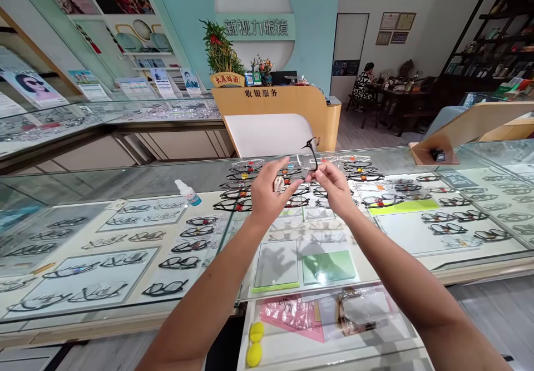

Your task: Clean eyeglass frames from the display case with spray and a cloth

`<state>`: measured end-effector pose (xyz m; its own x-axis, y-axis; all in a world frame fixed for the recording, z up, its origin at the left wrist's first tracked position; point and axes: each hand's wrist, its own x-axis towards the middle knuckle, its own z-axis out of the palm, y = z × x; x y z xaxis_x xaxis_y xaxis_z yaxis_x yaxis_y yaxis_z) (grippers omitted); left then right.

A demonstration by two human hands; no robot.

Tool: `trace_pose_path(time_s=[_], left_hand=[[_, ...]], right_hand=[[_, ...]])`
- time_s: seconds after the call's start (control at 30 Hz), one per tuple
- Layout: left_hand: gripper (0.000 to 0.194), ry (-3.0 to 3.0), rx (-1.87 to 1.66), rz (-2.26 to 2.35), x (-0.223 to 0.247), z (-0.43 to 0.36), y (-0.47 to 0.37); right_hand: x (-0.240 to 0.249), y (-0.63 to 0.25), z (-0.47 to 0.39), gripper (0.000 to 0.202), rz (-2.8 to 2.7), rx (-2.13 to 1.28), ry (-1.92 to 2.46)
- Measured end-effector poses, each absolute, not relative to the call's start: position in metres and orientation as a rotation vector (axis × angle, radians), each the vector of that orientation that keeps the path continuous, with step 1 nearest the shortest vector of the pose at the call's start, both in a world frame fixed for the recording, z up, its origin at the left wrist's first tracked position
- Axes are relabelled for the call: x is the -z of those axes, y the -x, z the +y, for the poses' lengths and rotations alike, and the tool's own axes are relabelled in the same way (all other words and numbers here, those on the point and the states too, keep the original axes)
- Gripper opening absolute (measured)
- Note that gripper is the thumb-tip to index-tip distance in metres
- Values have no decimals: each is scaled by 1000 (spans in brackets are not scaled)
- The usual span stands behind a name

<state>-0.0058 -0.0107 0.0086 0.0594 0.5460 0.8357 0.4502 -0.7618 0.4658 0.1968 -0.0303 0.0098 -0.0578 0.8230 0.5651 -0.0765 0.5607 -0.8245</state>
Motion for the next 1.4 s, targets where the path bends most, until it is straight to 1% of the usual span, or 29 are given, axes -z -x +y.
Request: trace_pose_path(time_s=[0.07, 0.13, 0.27, 0.47, 0.53, 0.57, 0.7, 0.77, 0.83, 0.9, 0.97, 1.1, 1.23, 1.4], left_hand=[[74, -2163, -1761, 1043, -12, -13, 6], [81, -2016, -1687, 1002, -16, -18, 7], [77, -1808, -1585, 893, -25, -24, 9], [70, -1885, -1583, 896, -31, -27, 11], [70, -1900, -1644, 896, -37, -31, 11], [71, -1896, -1694, 898, -41, -32, 12], [78, -1910, -1967, 961, -76, -34, 18], [80, -1971, -2132, 986, -103, -34, 21], [79, -1955, -2281, 958, -130, -36, 22], [78, -1939, -2403, 914, -153, -43, 18], [74, -1889, -2429, 894, -166, -51, 12], [69, -1785, -2405, 846, -168, -64, 4], [65, -1774, -2448, 911, -164, -66, 9], [57, -1802, -2407, 981, -165, -66, 15]], right_hand=[[-13, -198, -31, 42, -1469, -930, 651], [-15, -200, -31, 44, -1497, -1036, 622], [-20, -206, -31, 47, -1548, -1168, 636], [-35, -211, -36, 46, -1658, -1180, 672], [-48, -212, -42, 44, -1752, -1062, 694], [-57, -214, -46, 42, -1807, -949, 720], [-105, -220, -68, 32, -1854, -214, 893], [-130, -222, -81, 40, -1830, 20, 962], [-150, -222, -92, 53, -1798, 156, 988], [-163, -218, -100, 64, -1758, 243, 979], [-169, -213, -104, 66, -1703, 300, 963], [-168, -204, -105, 59, -1611, 369, 938], [-166, -201, -105, 50, -1562, 405, 914], [-165, -200, -100, 47, -1536, 411, 913]])
